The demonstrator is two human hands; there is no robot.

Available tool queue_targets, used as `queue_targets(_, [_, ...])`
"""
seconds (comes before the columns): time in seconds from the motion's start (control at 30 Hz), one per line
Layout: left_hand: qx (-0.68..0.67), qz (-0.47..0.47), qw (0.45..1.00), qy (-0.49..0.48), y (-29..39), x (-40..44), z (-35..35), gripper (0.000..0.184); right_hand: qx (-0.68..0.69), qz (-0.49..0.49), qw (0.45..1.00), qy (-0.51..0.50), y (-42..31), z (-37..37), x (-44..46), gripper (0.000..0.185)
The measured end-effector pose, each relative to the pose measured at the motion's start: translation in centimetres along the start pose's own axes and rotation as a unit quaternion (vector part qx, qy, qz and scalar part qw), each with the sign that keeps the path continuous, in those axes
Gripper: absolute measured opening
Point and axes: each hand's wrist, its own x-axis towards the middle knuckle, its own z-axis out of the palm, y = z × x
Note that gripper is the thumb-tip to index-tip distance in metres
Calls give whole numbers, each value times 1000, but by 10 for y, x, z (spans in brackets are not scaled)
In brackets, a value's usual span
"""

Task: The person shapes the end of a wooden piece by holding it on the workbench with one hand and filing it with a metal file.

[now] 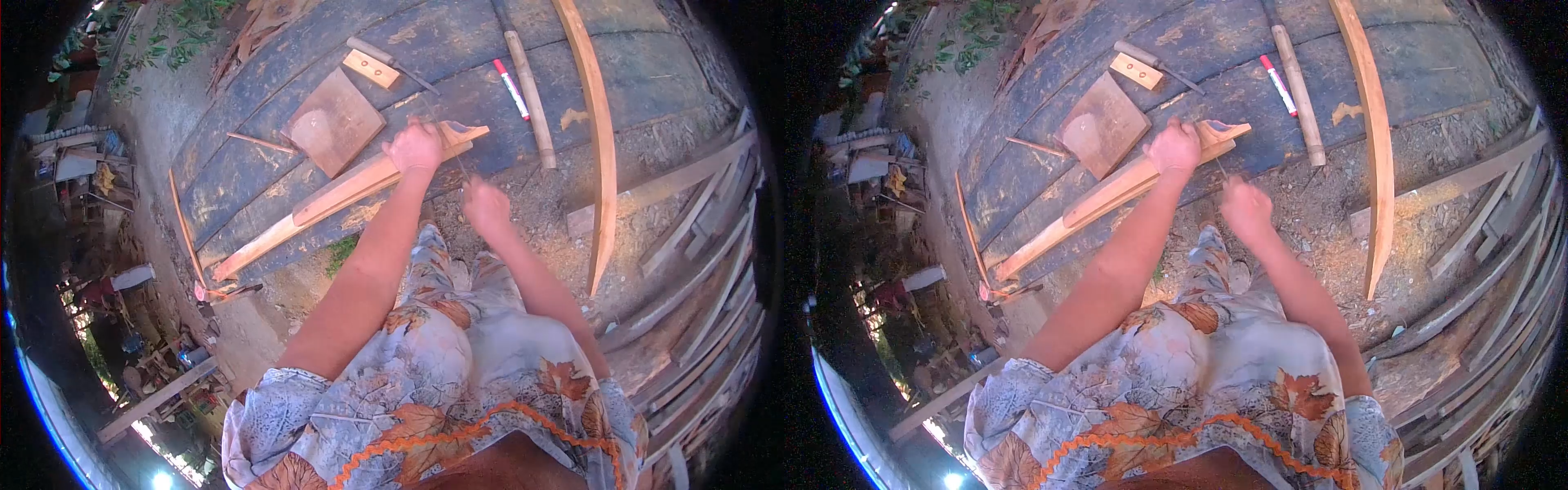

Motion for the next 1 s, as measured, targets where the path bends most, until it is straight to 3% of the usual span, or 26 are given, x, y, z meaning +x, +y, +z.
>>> queue_targets(0.17, [-3, 2, 1000, -7, 0, -1, -3, 35, -39, 66, 996, -52, 20, -2, -36, 22])
queue_targets(0.37, [12, 7, 1000, 2, 1, 1, -1, 35, -16, 31, 999, -29, -4, 8, 19, 24])
queue_targets(0.5, [-2, 1, 1000, 2, 0, 0, 1, 35, 1, 16, 1000, -13, 4, 1, 0, 25])
queue_targets(0.57, [-3, -2, 1000, 4, 0, 2, -1, 35, -45, 38, 996, -71, 19, 0, -26, 26])
queue_targets(0.7, [-5, -1, 1000, -3, -2, -1, -2, 35, -45, 76, 993, -73, 22, -4, -43, 26])
queue_targets(0.77, [-8, 5, 1000, 1, 1, -1, -2, 35, -18, 24, 999, -21, 18, 5, -21, 26])
queue_targets(0.87, [-6, 8, 1000, -2, -2, -1, -2, 36, -28, 10, 999, -14, -6, 4, 22, 26])
queue_targets(1.0, [0, 1, 1000, -6, 0, 1, 0, 36, -23, -1, 1000, -2, 0, 5, 15, 26])
